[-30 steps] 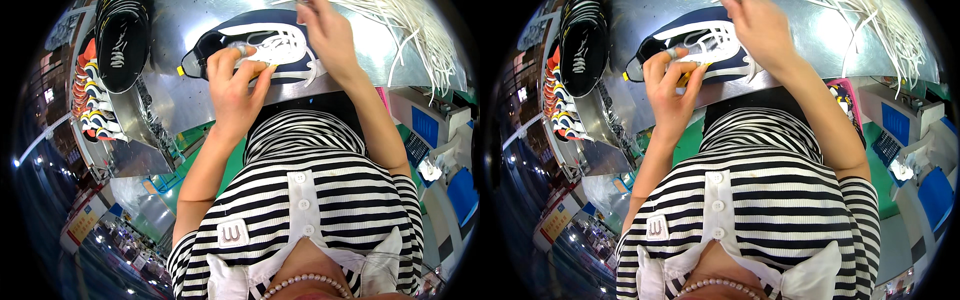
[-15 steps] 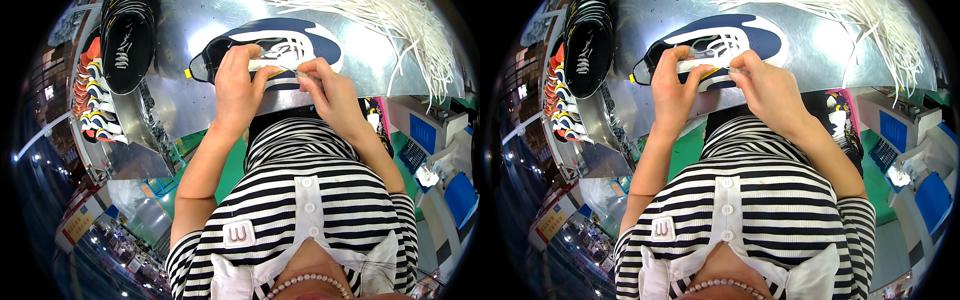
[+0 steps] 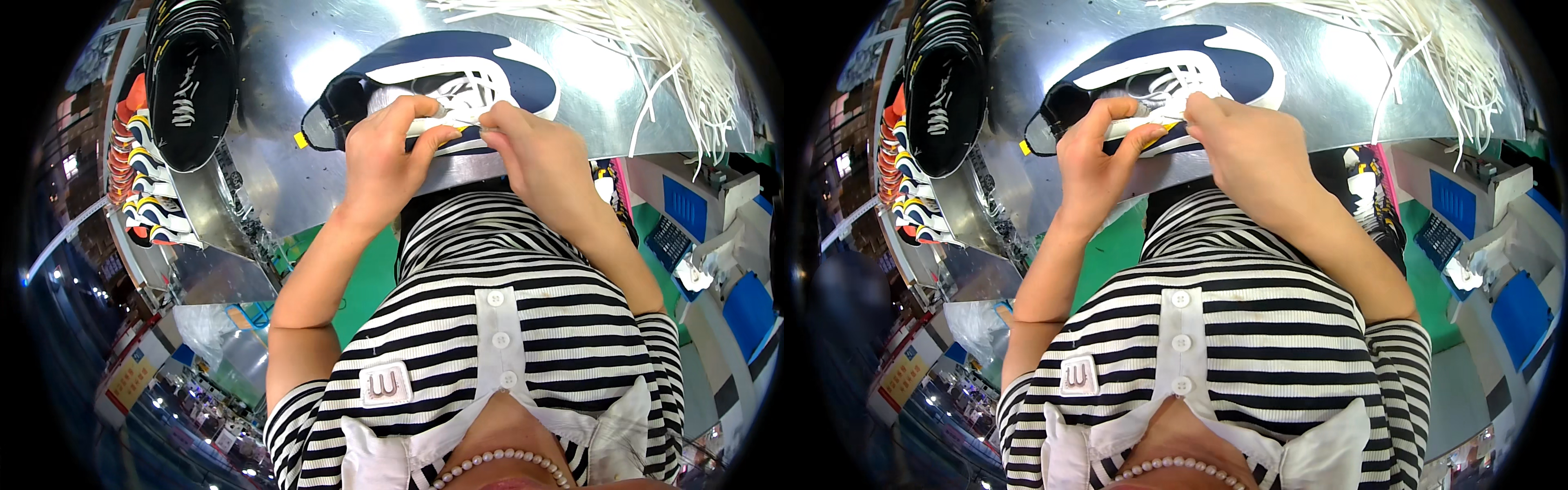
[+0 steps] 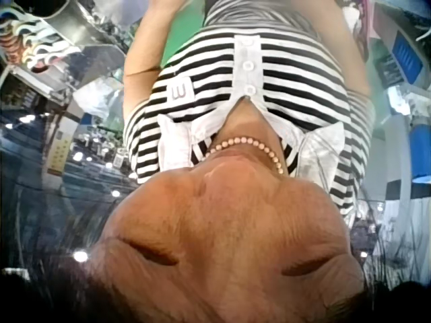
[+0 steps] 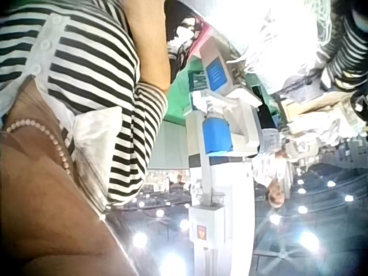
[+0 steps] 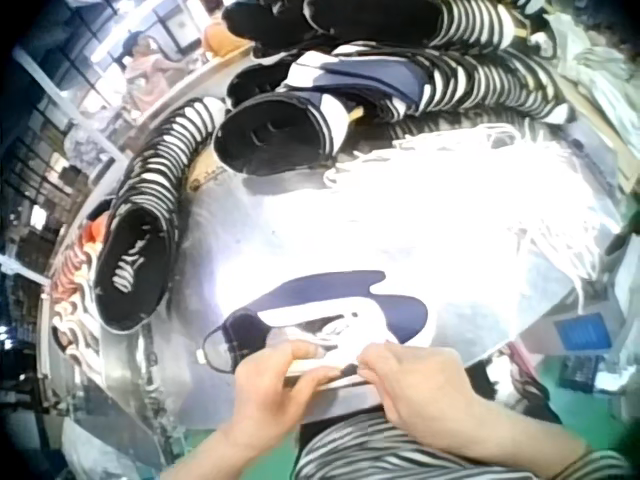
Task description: The person laces a blue and white sneaker by hand, threading white shoelaces through the eyelets and pulling them taut. The person repeats this process on a second shoe, ensuring the laces are properly aligned and secured.
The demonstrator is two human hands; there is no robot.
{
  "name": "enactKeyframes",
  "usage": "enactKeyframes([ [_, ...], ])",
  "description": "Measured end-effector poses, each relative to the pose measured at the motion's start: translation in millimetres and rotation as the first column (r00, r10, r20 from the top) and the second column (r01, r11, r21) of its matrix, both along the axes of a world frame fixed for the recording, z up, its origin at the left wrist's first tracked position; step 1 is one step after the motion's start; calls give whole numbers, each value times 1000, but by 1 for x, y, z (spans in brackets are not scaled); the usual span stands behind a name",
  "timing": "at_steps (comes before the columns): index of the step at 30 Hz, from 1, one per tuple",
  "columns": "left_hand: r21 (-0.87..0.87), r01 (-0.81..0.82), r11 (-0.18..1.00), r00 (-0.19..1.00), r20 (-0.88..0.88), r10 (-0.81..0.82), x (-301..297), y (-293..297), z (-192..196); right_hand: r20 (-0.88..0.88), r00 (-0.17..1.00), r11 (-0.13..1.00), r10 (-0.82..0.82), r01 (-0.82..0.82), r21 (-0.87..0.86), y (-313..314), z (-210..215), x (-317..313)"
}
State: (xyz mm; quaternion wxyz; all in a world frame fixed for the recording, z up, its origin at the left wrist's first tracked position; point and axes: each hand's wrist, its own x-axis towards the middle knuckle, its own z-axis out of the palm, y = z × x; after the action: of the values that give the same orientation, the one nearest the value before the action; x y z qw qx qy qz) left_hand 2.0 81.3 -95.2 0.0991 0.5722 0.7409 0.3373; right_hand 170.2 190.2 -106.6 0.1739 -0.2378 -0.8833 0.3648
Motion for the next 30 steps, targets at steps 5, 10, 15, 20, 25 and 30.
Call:
enactKeyframes([
  [5,167,135,977,988,-100,-119,3,2,-11,14,999,996,35,-36,81,-4,-15,-27],
  [10,239,94,966,975,-217,-41,5,-12,-16,164,986,997,38,-27,-68,20,17,13],
  [15,323,243,915,963,-192,-188,3,-8,-23,-285,935,977,213,-211,36,20,26,-35],
  [20,303,285,909,943,-257,-210,4,-19,-18,204,921,934,333,-352,64,33,26,-40],
  [25,335,328,883,935,-250,-252,2,-19,-22,133,938,940,320,-297,-171,41,16,-33],
  [30,308,322,895,944,-176,-279,0,-15,-19,-46,974,937,220,-225,-269,35,16,-28],
])
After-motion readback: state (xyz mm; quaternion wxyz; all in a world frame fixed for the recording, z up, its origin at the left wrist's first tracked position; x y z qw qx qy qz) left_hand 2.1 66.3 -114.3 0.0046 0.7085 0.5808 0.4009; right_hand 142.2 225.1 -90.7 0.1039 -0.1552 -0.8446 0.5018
